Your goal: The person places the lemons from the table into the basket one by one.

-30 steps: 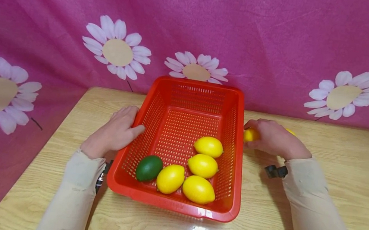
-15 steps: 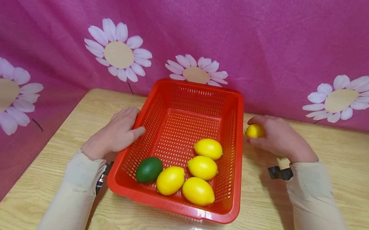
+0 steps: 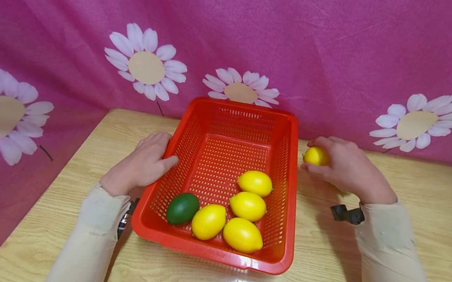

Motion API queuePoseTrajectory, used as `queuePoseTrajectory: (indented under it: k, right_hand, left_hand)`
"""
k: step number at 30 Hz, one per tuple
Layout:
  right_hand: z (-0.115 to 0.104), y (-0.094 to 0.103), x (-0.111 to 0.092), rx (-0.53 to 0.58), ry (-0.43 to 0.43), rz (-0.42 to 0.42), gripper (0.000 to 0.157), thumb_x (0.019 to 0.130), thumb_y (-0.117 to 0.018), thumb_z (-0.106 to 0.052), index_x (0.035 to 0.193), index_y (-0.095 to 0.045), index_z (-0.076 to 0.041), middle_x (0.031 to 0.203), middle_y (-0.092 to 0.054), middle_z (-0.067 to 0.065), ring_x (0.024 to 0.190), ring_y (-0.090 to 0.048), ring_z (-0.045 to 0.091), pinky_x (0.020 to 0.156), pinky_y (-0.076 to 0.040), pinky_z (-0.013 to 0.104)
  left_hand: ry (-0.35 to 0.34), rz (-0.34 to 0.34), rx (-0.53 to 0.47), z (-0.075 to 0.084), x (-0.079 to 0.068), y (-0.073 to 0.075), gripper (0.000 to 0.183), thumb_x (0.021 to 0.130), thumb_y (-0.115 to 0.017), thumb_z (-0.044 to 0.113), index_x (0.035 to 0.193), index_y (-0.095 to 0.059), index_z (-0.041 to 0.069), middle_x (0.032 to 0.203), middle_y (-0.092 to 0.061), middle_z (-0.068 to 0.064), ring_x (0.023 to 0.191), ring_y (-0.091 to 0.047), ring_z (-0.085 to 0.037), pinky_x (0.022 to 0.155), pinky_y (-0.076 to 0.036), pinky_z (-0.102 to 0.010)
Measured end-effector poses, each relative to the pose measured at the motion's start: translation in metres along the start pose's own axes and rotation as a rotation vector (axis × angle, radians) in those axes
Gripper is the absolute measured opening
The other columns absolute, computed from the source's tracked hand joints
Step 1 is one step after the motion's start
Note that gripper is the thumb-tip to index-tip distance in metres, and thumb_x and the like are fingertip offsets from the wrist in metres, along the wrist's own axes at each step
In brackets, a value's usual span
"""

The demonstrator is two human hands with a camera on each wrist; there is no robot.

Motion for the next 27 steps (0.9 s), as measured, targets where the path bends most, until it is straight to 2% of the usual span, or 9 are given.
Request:
queuePoseTrajectory:
  k: [12,27]
  right_hand:
    - [-0.009,0.009,-0.005,-0.002,0.006,0.056,0.05,0.088,-0.078,-0.039,0.126,-0.067,-0.007,0.109,-0.069,0.014,0.092,-0.062,0.028,0.079,-0.051,0.042]
    - [-0.028,0.019,-0.013,0.002,0.039,0.119,0.049,0.088,-0.077,-0.039,0.127,-0.068,-0.01,0.111,-0.069,0.014,0.088,-0.062,0.027,0.073,-0.049,0.039]
  left_hand:
    - [-0.006,0.005,-0.003,-0.001,0.0,-0.001,0.039,0.098,-0.052,0.027,0.13,-0.052,0.004,0.111,-0.057,-0.01,0.109,-0.048,-0.026,0.093,-0.037,-0.043]
    - [-0.006,0.005,-0.011,-0.002,0.001,-0.001,0.038,0.099,-0.052,0.027,0.129,-0.051,0.004,0.111,-0.057,-0.009,0.109,-0.048,-0.025,0.094,-0.038,-0.043]
Point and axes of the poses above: each hand's wrist, its own x-axis towards the middle knuckle, its own y-axis out of the back of the hand, z = x × y, the point moved 6 cm from there along x, towards the middle knuckle
